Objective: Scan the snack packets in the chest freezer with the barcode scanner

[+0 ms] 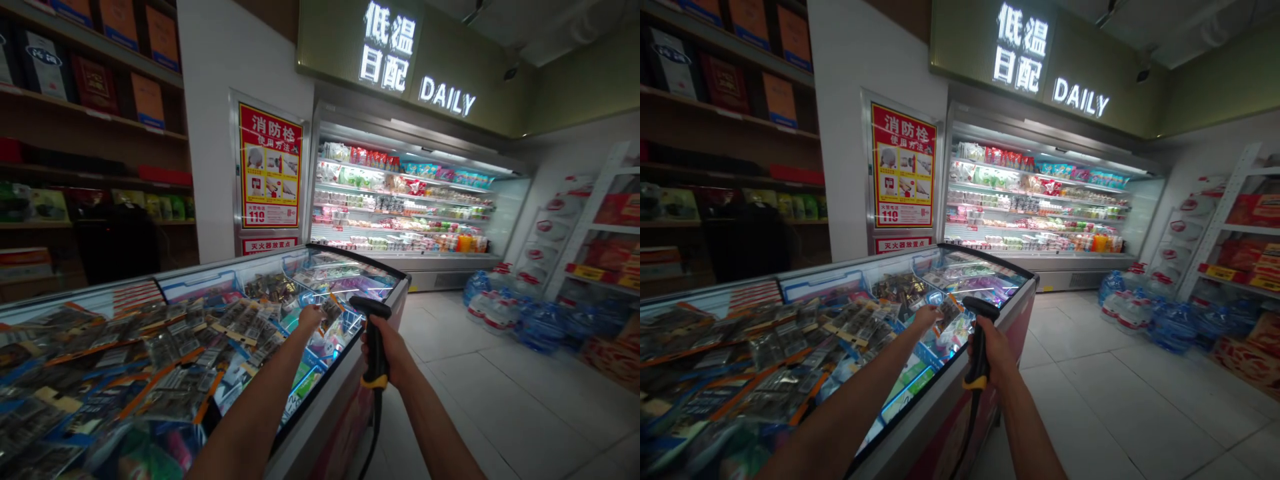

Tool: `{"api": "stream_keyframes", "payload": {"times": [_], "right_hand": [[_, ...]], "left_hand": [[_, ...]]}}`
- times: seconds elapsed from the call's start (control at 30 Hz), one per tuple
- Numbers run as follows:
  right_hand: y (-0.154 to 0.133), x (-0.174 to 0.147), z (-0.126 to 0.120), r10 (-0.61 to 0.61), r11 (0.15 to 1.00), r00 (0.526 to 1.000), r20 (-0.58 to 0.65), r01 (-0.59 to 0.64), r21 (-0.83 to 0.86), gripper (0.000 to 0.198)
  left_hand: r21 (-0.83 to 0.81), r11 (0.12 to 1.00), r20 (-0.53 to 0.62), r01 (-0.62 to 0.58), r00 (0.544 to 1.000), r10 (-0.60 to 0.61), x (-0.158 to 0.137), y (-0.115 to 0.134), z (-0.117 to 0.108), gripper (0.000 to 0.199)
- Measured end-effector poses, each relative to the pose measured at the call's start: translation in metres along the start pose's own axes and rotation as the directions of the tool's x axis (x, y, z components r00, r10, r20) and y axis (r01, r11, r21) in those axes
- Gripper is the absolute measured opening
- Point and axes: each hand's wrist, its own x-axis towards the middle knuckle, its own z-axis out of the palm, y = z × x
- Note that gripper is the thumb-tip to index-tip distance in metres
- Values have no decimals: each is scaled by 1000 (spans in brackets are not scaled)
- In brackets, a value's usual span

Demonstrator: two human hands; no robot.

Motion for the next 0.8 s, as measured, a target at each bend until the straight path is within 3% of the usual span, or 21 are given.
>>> {"api": "stream_keyframes", "payload": {"times": [0.17, 0.37, 0.8], "right_hand": [[-5, -19, 23, 1, 1000, 999, 49, -2, 29, 23], [-5, -37, 48, 13, 1000, 995, 103, -14, 8, 21], [3, -58, 75, 14, 999, 987, 162, -9, -32, 21]], "left_hand": [[-260, 965, -52, 35, 997, -50, -19, -2, -22, 29], [-563, 823, -106, 68, 982, -154, -28, -7, -41, 31], [-598, 800, -145, 43, 976, -161, -33, -16, -66, 30]]}}
